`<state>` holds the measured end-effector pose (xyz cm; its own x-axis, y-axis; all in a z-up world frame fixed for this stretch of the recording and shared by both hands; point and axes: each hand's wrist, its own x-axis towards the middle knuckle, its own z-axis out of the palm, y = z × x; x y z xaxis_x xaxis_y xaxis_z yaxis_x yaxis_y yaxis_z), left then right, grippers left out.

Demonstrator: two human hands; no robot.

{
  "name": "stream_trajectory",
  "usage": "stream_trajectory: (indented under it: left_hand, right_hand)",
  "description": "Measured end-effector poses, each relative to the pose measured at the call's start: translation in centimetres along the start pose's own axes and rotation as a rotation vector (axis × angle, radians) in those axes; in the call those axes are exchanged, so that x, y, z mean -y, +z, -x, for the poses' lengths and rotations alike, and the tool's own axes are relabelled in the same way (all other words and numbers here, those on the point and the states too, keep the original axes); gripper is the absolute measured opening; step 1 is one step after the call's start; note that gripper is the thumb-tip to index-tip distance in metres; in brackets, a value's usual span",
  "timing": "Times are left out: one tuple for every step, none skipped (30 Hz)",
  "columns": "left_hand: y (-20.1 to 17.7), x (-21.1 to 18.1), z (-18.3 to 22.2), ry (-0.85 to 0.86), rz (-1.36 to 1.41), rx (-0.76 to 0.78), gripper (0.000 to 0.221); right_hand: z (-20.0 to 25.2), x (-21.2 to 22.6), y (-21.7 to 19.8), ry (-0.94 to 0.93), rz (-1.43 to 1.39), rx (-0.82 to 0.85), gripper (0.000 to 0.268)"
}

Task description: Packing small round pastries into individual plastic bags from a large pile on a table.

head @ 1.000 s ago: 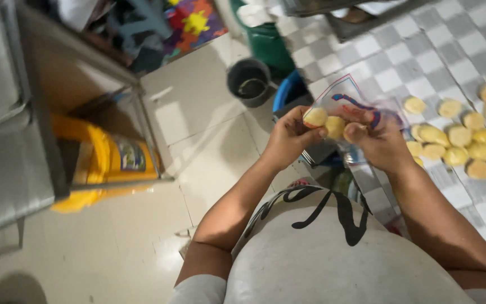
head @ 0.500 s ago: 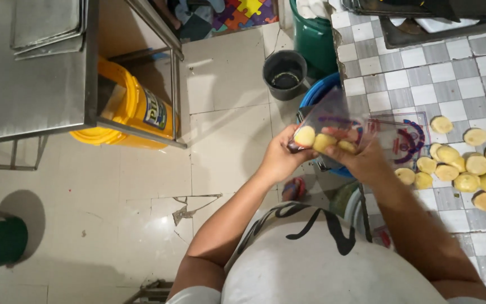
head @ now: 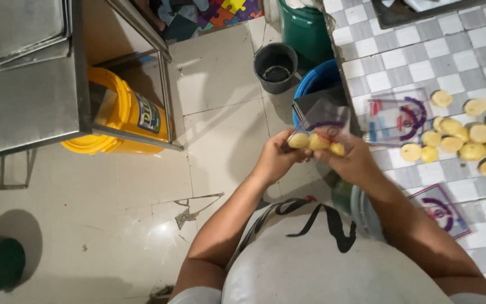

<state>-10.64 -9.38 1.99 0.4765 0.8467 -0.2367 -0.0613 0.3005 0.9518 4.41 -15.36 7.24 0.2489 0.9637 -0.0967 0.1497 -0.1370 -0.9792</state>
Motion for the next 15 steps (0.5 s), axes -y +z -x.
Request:
stream_trajectory:
  left_hand:
    - [-0.9,0.0,-0.2,-0.003,-0.003,0.008,0.045]
    - [-1.9,-0.1,-0.6,0.016,-0.021,0.065,0.046]
    - [-2.9,-0.2,-1.0,0.034,-0.04,0.121,0.047]
    - [-3.5,-2.1,-0.4,0.043,-0.042,0.125,0.047]
    - [-4.1,-4.0,0.2,0.042,-0.002,0.167,0.051]
    - [-4.8,-5.6,1.3,0.028,0.039,0.202,0.056]
    - [-6.3,-4.9,1.2,0.025,0.037,0.199,0.056]
    - [-7.7,-4.3,0.9,0.04,0.027,0.176,0.044]
    - [-9.0,-3.7,0.6,0.055,0.016,0.153,0.032]
    - [-10.1,-3.9,0.6,0.06,0.014,0.156,0.032]
    - [-11.1,-4.1,0.7,0.038,0.023,0.16,0.027]
    - [-12.3,-4.2,0.9,0.014,0.033,0.16,0.022]
    - [-13.4,-4.2,0.8,0.018,0.03,0.159,0.022]
    - [-14.4,-4.0,0.9,0.001,0.069,0.156,0.023]
    - [-15.4,-3.8,0.9,-0.015,0.107,0.152,0.024]
  right_hand:
    - [0.0,0.6,0.6,0.003,-0.002,-0.009,0.037]
    - [-0.3,1.2,1.2,0.025,0.085,-0.02,0.035]
    - [-0.5,1.9,1.9,0.048,0.172,-0.032,0.034]
    - [-1.0,1.9,2.7,0.039,0.173,-0.038,0.034]
    - [-1.5,1.8,3.7,-0.005,0.185,-0.023,0.033]
    - [-1.6,1.6,4.8,-0.038,0.194,-0.001,0.033]
    - [-1.7,2.7,5.7,-0.036,0.191,0.001,0.033]
    - [-1.9,3.8,6.5,-0.026,0.161,0.073,0.029]
    - [-2.0,4.9,7.2,-0.017,0.13,0.144,0.026]
    - [-2.7,3.5,7.6,-0.022,0.13,0.141,0.026]
    - [-3.3,2.1,7.9,-0.017,0.176,0.218,0.032]
    - [-4.0,0.6,8.4,-0.01,0.221,0.299,0.038]
    - [-4.2,0.9,9.4,-0.014,0.22,0.3,0.038]
    - [-4.2,1.1,10.3,0.018,0.081,0.325,0.029]
    - [-4.2,1.3,11.2,0.05,-0.058,0.348,0.021]
